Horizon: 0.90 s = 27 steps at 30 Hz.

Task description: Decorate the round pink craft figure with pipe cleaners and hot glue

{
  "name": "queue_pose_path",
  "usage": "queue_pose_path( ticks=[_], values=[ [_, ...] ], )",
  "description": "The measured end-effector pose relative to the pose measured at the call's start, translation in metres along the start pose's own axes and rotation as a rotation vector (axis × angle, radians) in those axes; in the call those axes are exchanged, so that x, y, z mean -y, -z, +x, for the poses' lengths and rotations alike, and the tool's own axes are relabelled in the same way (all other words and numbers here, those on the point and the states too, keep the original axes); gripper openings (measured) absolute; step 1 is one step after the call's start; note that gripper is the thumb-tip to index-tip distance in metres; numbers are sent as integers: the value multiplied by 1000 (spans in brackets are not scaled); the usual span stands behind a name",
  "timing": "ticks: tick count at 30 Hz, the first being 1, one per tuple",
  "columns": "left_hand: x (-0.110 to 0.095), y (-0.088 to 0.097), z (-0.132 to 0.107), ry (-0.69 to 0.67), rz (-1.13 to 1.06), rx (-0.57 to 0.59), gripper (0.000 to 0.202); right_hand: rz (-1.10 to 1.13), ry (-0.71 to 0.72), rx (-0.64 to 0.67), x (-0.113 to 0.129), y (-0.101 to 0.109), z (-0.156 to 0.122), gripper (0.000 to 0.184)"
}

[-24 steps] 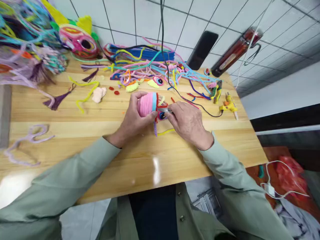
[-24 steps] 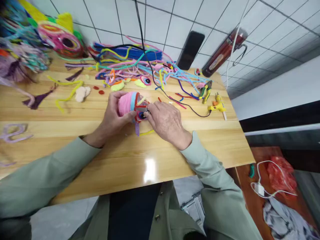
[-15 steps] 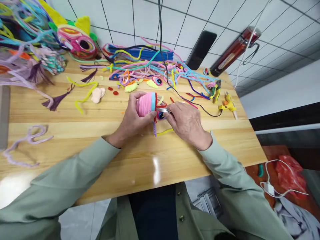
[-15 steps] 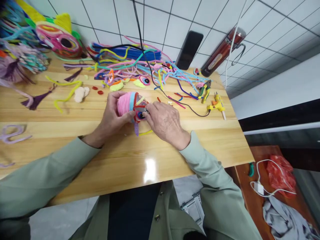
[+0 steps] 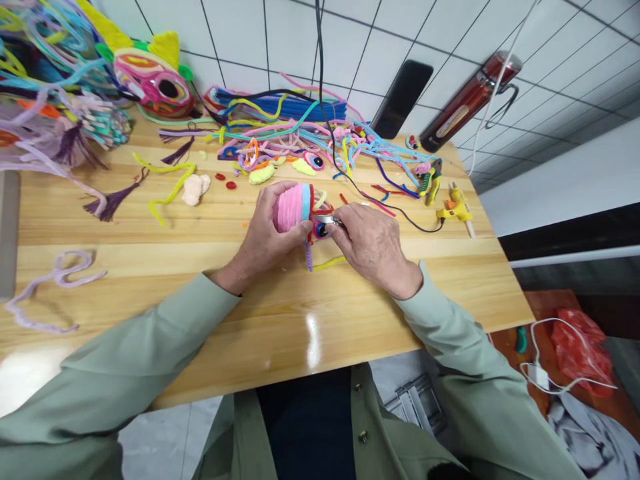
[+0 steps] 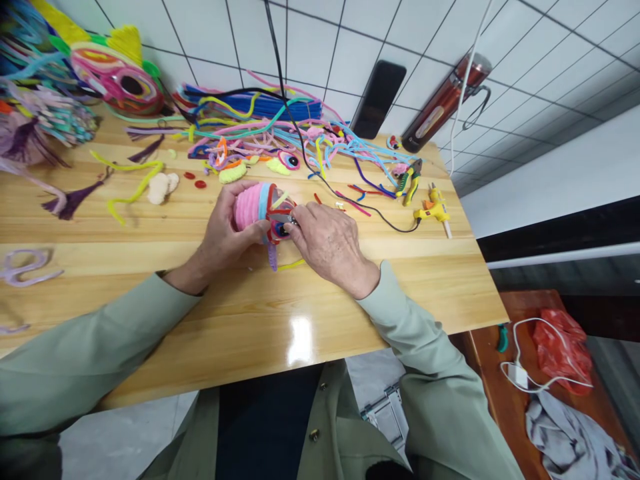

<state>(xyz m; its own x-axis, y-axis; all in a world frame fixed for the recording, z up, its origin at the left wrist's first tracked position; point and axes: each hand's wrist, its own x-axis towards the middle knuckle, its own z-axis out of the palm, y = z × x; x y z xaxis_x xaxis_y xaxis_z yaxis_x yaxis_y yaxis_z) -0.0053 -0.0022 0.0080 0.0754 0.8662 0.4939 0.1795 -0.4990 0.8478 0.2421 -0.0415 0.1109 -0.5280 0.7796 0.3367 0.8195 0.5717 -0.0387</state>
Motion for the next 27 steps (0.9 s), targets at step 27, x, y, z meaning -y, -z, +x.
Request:
queue_pose_path(
  ticks=[27],
  values=[
    [-9, 0, 1, 34, -24, 17, 87, -10, -19, 34, 3, 3, 1, 53]
  ],
)
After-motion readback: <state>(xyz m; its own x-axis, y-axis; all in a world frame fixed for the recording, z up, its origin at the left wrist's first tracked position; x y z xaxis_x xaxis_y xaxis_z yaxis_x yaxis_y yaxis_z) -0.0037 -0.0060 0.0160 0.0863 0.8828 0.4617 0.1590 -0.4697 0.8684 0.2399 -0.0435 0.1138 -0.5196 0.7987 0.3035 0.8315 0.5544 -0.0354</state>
